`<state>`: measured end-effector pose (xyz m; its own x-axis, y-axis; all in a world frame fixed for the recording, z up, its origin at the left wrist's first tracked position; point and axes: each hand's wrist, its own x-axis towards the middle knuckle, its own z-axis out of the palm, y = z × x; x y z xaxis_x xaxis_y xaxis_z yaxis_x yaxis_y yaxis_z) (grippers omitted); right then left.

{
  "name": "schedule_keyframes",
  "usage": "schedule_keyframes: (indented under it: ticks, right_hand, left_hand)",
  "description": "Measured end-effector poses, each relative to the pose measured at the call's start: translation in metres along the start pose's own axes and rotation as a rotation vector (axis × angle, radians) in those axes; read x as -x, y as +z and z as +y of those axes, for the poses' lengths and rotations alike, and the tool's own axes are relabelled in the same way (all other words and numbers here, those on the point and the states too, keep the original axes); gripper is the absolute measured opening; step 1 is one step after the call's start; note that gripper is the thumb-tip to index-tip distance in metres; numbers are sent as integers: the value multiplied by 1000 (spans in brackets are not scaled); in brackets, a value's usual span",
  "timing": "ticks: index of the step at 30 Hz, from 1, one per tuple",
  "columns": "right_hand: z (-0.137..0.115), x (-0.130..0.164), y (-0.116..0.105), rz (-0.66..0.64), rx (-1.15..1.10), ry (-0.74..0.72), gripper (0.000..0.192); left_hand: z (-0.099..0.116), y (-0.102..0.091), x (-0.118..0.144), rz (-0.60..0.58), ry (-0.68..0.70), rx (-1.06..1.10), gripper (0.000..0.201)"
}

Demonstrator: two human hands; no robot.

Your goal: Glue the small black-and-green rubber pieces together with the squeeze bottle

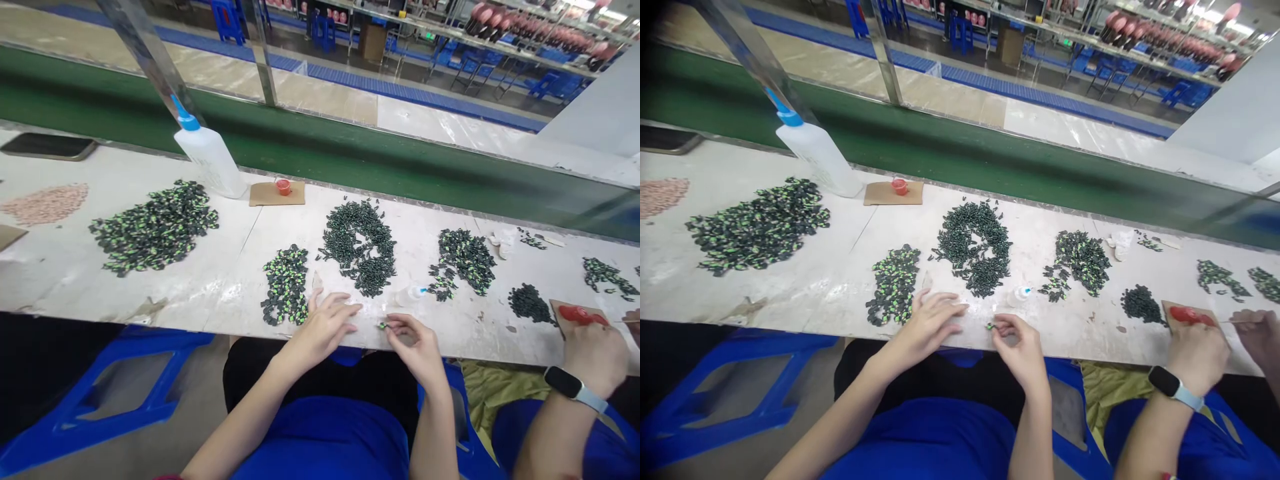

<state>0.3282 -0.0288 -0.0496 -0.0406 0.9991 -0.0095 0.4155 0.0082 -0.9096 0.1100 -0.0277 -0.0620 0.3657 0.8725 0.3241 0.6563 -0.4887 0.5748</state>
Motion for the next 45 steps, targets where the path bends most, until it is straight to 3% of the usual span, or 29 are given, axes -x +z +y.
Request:
schedule_keyframes:
  ticks: [5, 8, 12, 16, 22, 28, 32, 38, 41, 45]
  right_hand:
    - [13, -9, -22, 461, 223, 104, 36]
    - [15, -16, -18, 600, 286, 36, 50]
    - [21, -24, -3, 473, 417, -191, 60]
    - [29, -30, 9, 384, 477, -263, 57]
    - [23, -33, 18, 401, 358, -232, 38]
    - [9, -20, 21, 329, -69, -38, 34]
    - [7, -16, 26, 354, -356, -92, 30]
    - [0, -21, 36, 370, -734, -24, 24]
    - [-4, -22, 39, 366, -750, 60, 25]
    - [-2, -24, 43, 373, -601, 103, 34]
  left_hand:
    - [-30, -22, 4, 278, -223, -251, 18]
    - [-43, -36, 7, 329, -319, -373, 21]
    - [-50, -45, 10, 235, -290, -421, 30]
    - [-50, -46, 8, 157, -237, -427, 33]
    - [-52, -46, -1, 140, -177, -419, 27]
    - [-37, -29, -6, 70, -81, -272, 18]
    - [-18, -12, -8, -10, -52, -149, 15]
    - [-13, -4, -7, 97, -154, -176, 12]
    - [-15, -7, -3, 74, -128, -125, 9]
    - [-14, -6, -1, 85, -142, -77, 8]
